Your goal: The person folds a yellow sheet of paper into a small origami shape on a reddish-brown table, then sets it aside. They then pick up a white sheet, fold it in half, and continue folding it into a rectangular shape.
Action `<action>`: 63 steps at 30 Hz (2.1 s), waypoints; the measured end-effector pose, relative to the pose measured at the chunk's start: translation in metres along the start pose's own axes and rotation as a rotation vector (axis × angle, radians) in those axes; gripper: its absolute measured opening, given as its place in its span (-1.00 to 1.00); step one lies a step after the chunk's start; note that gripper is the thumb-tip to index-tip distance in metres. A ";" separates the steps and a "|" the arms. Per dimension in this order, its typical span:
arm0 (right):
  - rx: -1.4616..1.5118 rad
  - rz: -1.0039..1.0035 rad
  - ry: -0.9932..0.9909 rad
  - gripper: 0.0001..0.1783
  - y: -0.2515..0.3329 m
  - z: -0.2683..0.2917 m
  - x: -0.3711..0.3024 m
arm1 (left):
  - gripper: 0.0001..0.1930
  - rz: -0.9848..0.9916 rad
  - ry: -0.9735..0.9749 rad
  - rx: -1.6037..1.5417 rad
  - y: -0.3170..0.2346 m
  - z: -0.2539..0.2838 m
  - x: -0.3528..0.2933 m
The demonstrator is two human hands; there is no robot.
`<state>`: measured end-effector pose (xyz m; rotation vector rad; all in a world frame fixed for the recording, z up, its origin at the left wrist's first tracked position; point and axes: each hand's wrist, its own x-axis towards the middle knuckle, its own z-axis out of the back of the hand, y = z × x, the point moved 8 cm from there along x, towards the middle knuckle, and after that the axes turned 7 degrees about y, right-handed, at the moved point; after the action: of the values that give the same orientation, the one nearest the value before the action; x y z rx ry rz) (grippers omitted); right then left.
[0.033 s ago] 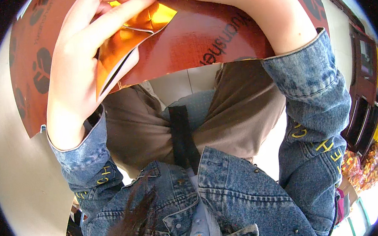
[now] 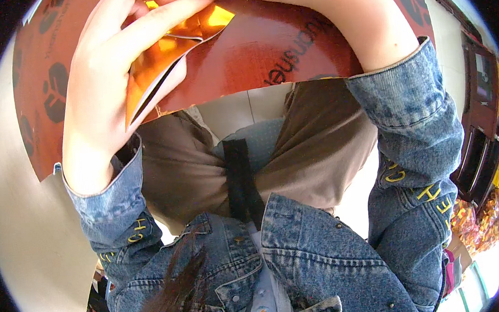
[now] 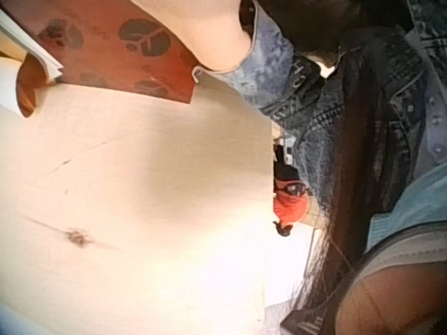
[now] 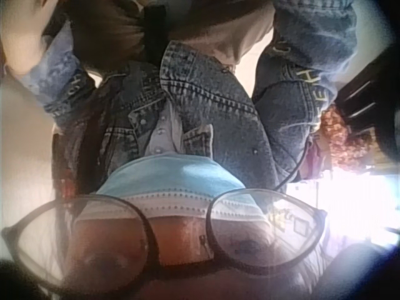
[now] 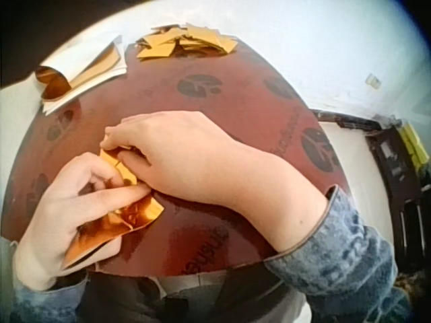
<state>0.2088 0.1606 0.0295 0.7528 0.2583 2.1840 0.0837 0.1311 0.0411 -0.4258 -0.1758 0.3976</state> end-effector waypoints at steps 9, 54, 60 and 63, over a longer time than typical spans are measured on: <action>0.056 0.009 -0.012 -0.70 0.007 0.010 -0.005 | -0.53 -0.091 -0.120 0.151 -0.009 -0.001 0.006; 0.074 -0.031 0.021 -0.70 0.005 0.038 -0.026 | -0.80 -0.098 -0.191 0.033 -0.017 0.007 0.008; 0.084 -0.045 0.007 -0.68 0.005 0.033 -0.026 | -0.76 0.144 -0.288 -0.182 0.006 0.002 0.005; 0.090 -0.042 0.009 -0.68 0.003 0.033 -0.028 | -0.83 0.178 -0.302 -0.060 -0.001 0.000 0.008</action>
<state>0.2407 0.1360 0.0451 0.7806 0.3753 2.1477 0.0915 0.1337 0.0425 -0.4408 -0.4460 0.6330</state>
